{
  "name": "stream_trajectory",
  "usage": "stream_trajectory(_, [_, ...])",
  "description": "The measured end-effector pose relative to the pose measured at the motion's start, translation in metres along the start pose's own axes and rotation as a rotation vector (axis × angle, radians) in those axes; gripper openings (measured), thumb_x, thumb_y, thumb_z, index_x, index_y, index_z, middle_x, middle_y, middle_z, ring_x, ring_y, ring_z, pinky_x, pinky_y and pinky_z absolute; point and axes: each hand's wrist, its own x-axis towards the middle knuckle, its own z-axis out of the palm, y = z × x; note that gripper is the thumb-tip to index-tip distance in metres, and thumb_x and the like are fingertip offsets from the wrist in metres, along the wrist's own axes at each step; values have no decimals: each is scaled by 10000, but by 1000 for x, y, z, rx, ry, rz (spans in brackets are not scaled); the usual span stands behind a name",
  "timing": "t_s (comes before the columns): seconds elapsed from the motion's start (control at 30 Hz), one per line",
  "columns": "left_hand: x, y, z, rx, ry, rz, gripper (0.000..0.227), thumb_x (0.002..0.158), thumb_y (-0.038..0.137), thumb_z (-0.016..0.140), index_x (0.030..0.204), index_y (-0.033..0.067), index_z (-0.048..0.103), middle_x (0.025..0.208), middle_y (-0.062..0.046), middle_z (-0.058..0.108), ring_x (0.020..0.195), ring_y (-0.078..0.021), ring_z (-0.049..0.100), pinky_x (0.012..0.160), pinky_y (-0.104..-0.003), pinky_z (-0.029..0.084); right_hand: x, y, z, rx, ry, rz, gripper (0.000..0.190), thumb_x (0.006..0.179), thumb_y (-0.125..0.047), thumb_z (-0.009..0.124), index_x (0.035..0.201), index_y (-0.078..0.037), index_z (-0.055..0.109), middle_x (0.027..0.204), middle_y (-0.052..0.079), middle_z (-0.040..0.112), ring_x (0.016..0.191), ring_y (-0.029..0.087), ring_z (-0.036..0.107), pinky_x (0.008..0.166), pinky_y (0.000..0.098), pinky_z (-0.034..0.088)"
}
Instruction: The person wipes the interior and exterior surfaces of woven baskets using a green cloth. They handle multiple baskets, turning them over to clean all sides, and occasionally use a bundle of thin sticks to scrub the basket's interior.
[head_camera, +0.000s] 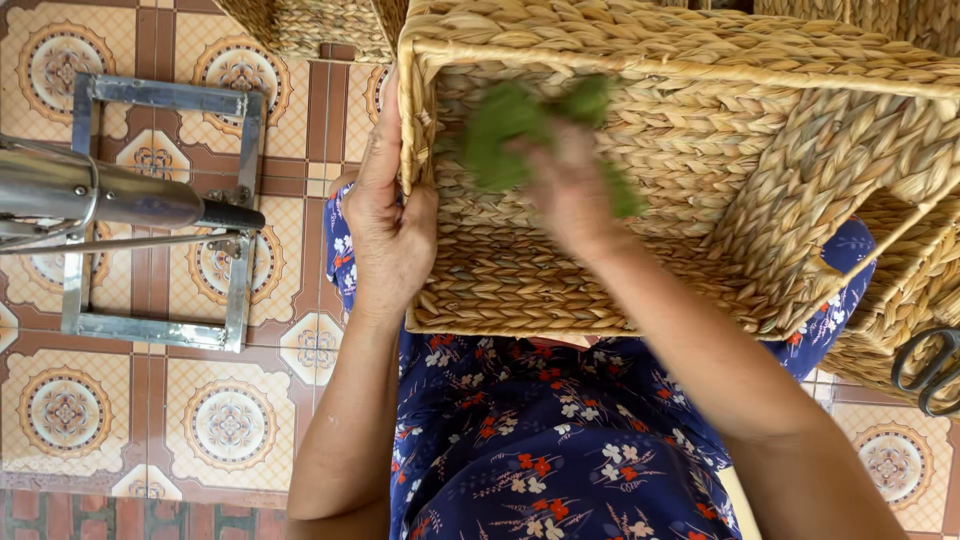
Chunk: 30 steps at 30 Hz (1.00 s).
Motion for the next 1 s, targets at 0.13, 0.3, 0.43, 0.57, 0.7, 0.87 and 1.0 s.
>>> stream_trajectory(0.13, [0,-3,-2,-36,7,32,850,873,-285,384,1616,126,349,1585,-100,520,1481,-164,502,1268,-269,374,9,2,46,-1517,-172,-827,445,813,-282,757,1247,-215,684,1357,77,520,1231,258,500,1049,413,486])
stream_trajectory(0.3, [-2,-5,-1,-158,11,82,814,933,-289,398,1621,142,347,1644,-75,427,1509,-145,409,1314,-271,343,-3,-5,-30,-1472,-231,-711,413,877,-170,835,1269,-200,707,1342,49,521,1265,255,461,1203,384,429])
stream_trajectory(0.43, [-5,0,-10,47,-1,22,872,837,-266,415,1617,115,342,1641,-90,455,1535,-151,440,1279,-259,325,-35,-17,-93,-1514,-54,-540,365,778,-58,790,1125,-141,712,1331,121,502,1320,340,443,1093,365,524])
stream_trajectory(0.57, [0,5,-9,120,-11,29,891,799,-259,424,1610,102,339,1658,-93,411,1569,-163,378,1300,-263,277,-56,-33,-142,-1292,211,-33,339,820,-194,734,1152,-181,669,1327,84,519,1215,300,530,892,399,601])
stream_trajectory(0.7, [-3,2,-8,-1,-6,22,861,843,-257,407,1620,103,323,1666,-89,400,1560,-176,374,1298,-263,297,-52,-30,-121,-1862,149,-319,420,811,-202,686,1219,-118,640,1268,199,558,1144,353,576,744,379,630])
stream_trajectory(0.87, [-3,-8,-5,-20,22,51,797,899,-257,394,1613,96,356,1648,-87,430,1504,-172,435,1254,-265,373,-30,-11,2,-1036,-163,-280,533,881,75,575,1288,-198,786,1657,267,258,1426,471,203,1112,497,449])
stream_trajectory(1.0, [2,-5,-1,-361,10,-34,810,864,-242,319,1618,53,327,1638,-94,445,1485,-157,473,1233,-268,400,-24,-38,15,-1417,-250,48,397,973,-55,442,1232,-221,693,1678,108,196,1551,340,128,1156,378,408])
